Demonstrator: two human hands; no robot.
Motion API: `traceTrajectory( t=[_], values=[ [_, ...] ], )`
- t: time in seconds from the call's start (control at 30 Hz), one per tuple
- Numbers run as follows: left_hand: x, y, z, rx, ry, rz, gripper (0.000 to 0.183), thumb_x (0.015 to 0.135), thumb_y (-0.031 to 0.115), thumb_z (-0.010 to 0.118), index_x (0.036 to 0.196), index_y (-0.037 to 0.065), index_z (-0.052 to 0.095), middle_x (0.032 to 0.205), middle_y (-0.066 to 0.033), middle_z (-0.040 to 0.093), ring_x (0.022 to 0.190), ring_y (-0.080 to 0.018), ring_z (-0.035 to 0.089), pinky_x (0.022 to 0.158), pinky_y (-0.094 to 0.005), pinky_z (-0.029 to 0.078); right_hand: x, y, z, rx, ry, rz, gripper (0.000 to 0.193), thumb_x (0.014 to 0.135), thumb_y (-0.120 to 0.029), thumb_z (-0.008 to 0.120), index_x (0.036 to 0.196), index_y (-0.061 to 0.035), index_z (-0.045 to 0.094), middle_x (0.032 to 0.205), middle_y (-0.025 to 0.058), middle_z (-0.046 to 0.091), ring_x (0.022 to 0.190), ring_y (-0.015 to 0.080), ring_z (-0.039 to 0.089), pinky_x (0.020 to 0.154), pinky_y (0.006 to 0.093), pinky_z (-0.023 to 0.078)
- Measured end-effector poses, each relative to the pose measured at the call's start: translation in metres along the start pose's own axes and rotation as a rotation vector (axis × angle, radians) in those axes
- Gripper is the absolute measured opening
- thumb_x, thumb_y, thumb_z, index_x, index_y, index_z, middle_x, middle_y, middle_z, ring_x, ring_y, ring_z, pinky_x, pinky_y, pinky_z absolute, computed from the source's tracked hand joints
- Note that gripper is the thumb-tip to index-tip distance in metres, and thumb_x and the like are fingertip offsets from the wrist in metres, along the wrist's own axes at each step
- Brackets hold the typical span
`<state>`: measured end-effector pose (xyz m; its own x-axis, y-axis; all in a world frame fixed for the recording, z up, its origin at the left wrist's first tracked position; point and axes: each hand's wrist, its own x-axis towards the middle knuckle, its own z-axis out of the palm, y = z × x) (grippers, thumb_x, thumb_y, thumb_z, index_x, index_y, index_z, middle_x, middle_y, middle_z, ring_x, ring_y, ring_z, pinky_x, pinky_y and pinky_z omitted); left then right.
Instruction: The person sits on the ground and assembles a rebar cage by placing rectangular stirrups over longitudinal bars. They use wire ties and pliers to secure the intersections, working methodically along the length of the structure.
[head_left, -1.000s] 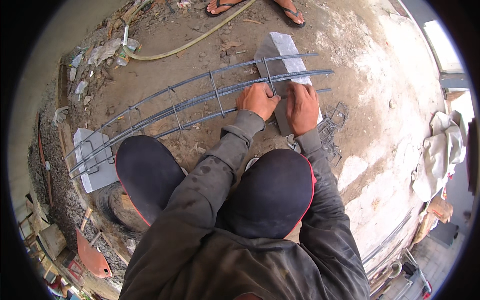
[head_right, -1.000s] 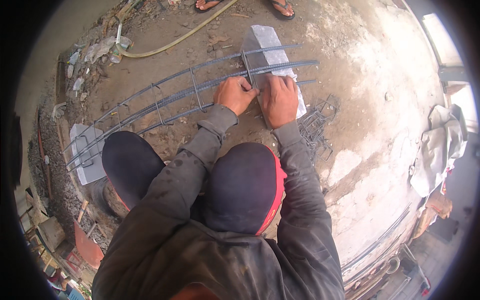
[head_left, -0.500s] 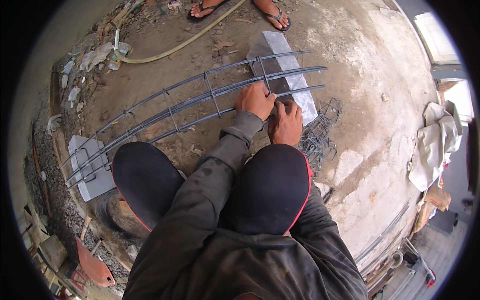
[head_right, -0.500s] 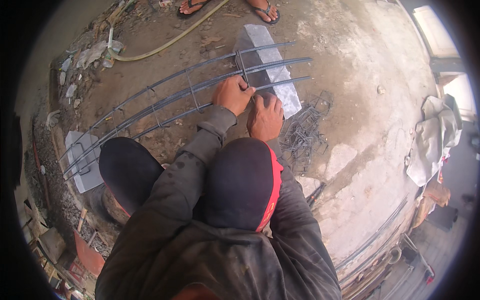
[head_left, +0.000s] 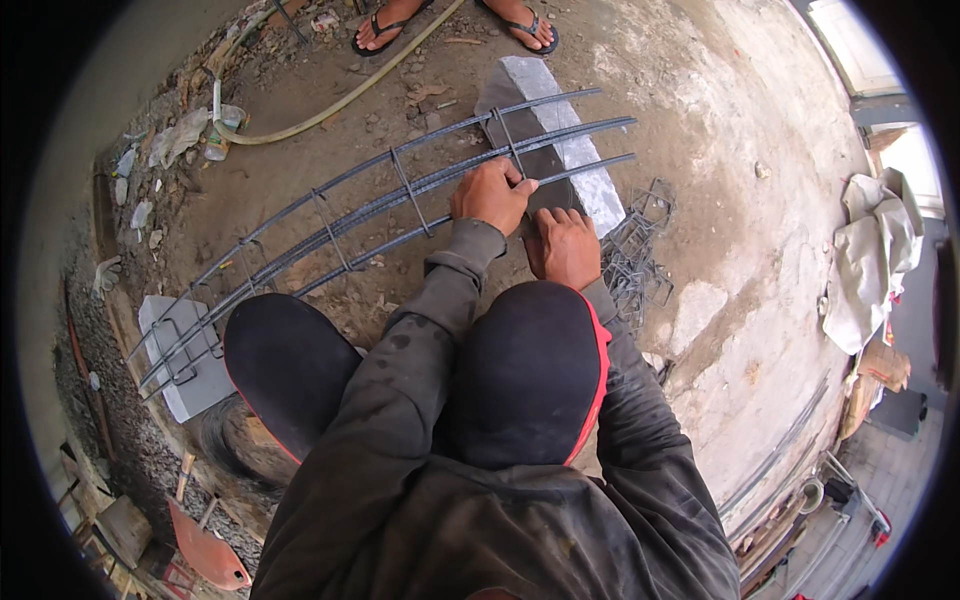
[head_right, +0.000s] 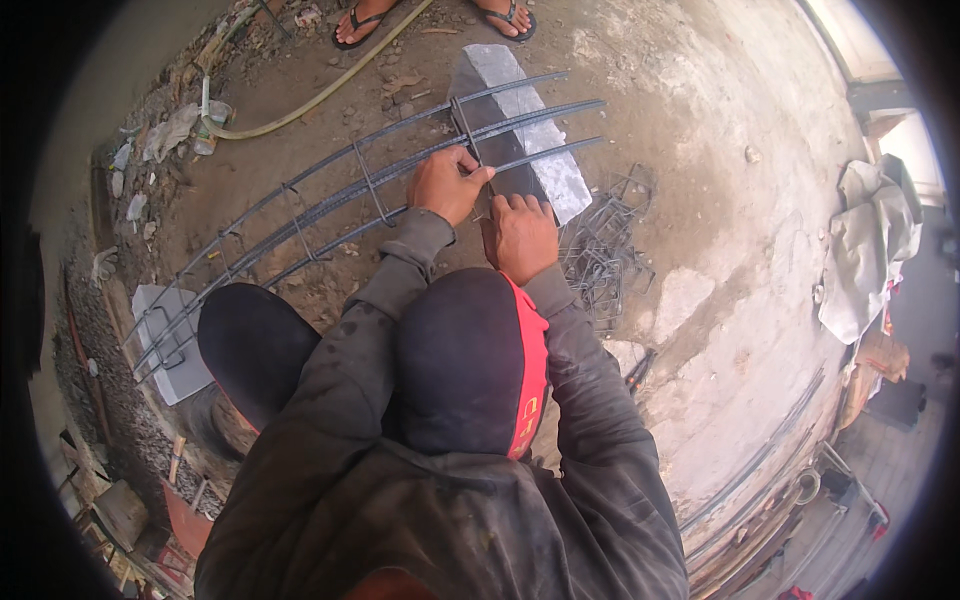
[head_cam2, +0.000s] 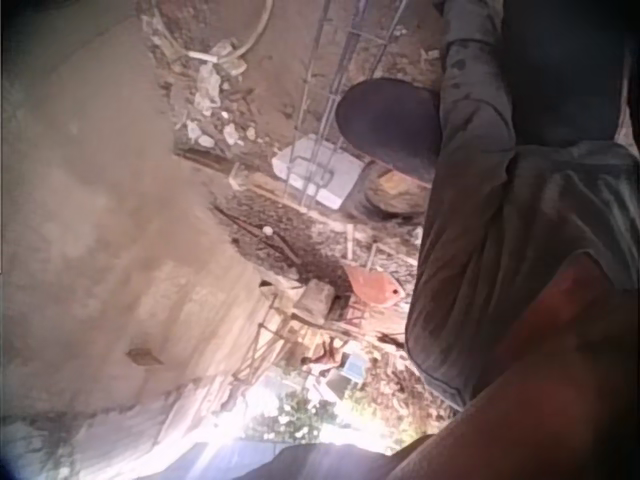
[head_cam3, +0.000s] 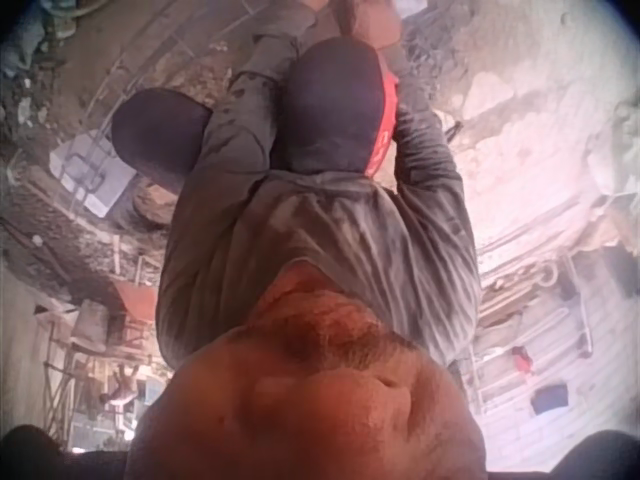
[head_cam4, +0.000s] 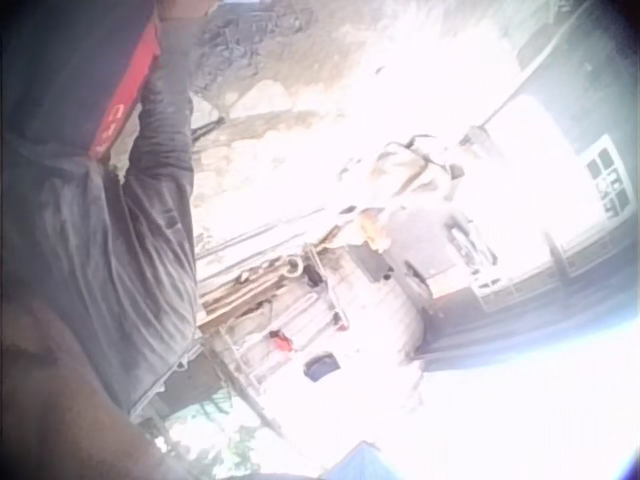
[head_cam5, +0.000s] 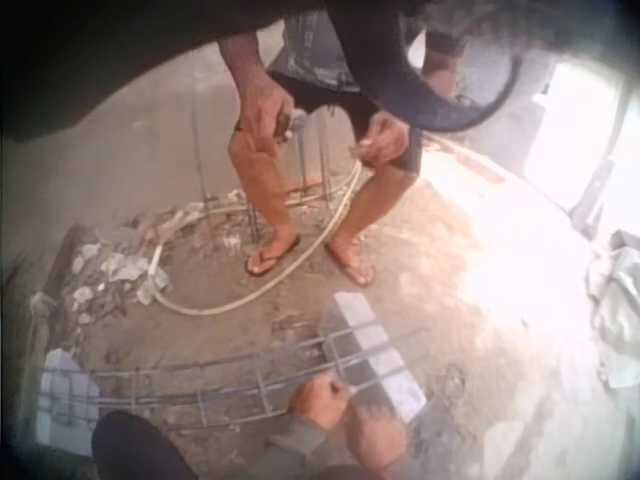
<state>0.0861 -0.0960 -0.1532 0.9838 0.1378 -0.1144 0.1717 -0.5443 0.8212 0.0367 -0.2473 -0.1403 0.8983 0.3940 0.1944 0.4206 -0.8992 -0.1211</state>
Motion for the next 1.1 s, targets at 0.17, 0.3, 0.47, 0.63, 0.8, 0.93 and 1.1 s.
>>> traceTrajectory(
  t=[0.17,0.3,0.47,0.63,0.8,0.93,1.1],
  values=[
    [0.001,-0.003,0.001,-0.015,0.004,0.021,0.029,0.084,0.034,0.083,0.089,0.007,0.073,0.087,-0.0138,0.075,0.086,-0.0351,0.073,0.075,-0.0467,0.055,-0.025,0.007,-0.018,0.052,-0.313,-0.042,0.022,0.094,-0.028,0.064,0.107,-0.011,0.061,0.097,0.0131,0.072,0.101,0.0308,0.069,0.104,0.0497,0.046],
    [0.001,-0.004,0.0,-0.04,-0.024,0.001,0.029,0.083,0.035,0.084,0.089,0.008,0.074,0.086,-0.0136,0.075,0.085,-0.0343,0.072,0.075,-0.046,0.055,-0.057,-0.002,-0.018,0.273,-0.512,0.43,0.028,0.096,-0.029,0.063,0.117,-0.0104,0.059,0.099,0.0156,0.072,0.097,0.0333,0.071,0.093,0.0454,0.054],
    [-0.001,-0.002,-0.005,-0.015,-0.009,0.017,0.029,0.083,0.034,0.083,0.088,0.007,0.074,0.086,-0.0132,0.075,0.084,-0.0332,0.073,0.075,-0.0452,0.055,-0.069,0.0,-0.008,0.22,0.157,-0.065,0.031,0.097,-0.025,0.064,0.121,-0.006,0.059,0.09,0.0174,0.072,0.083,0.037,0.072,0.074,0.045,0.058],
    [0.001,-0.003,-0.003,-0.061,-0.021,0.011,0.032,0.081,0.035,0.085,0.086,0.005,0.074,0.087,-0.0158,0.075,0.082,-0.0321,0.072,0.072,-0.0425,0.055,-0.072,0.015,-0.016,0.902,-0.351,0.35,0.028,0.094,-0.014,0.064,0.12,-0.0028,0.062,0.102,0.0171,0.07,0.087,0.0371,0.072,0.083,0.043,0.058],
    [0.002,-0.006,-0.002,-0.043,0.0,0.027,0.033,0.08,0.035,0.085,0.085,0.004,0.074,0.084,-0.0162,0.074,0.08,-0.0322,0.072,0.07,-0.043,0.054,-0.07,0.01,-0.018,0.363,-0.121,-0.009,0.03,0.092,-0.012,0.065,0.12,-0.0012,0.062,0.106,0.0179,0.071,0.095,0.0378,0.071,0.087,0.0385,0.056],
    [0.003,-0.006,-0.002,-0.035,-0.037,0.024,0.031,0.082,0.035,0.084,0.086,0.007,0.073,0.085,-0.0139,0.074,0.084,-0.0332,0.072,0.075,-0.0453,0.054,-0.081,-0.002,-0.012,1.12,-0.428,0.54,0.032,0.089,-0.014,0.065,0.118,-0.0007,0.064,0.107,0.0186,0.071,0.101,0.0409,0.069,0.091,0.0382,0.054],
    [0.004,-0.005,-0.004,-0.047,-0.056,0.006,0.03,0.083,0.035,0.083,0.086,0.007,0.072,0.086,-0.0132,0.075,0.086,-0.0342,0.072,0.076,-0.0462,0.054,-0.099,0.012,-0.009,0.674,-0.21,0.078,0.03,0.098,-0.026,0.061,0.114,-0.0008,0.068,0.107,0.0144,0.074,0.101,0.0324,0.07,0.091,0.0381,0.053]
  ],
)
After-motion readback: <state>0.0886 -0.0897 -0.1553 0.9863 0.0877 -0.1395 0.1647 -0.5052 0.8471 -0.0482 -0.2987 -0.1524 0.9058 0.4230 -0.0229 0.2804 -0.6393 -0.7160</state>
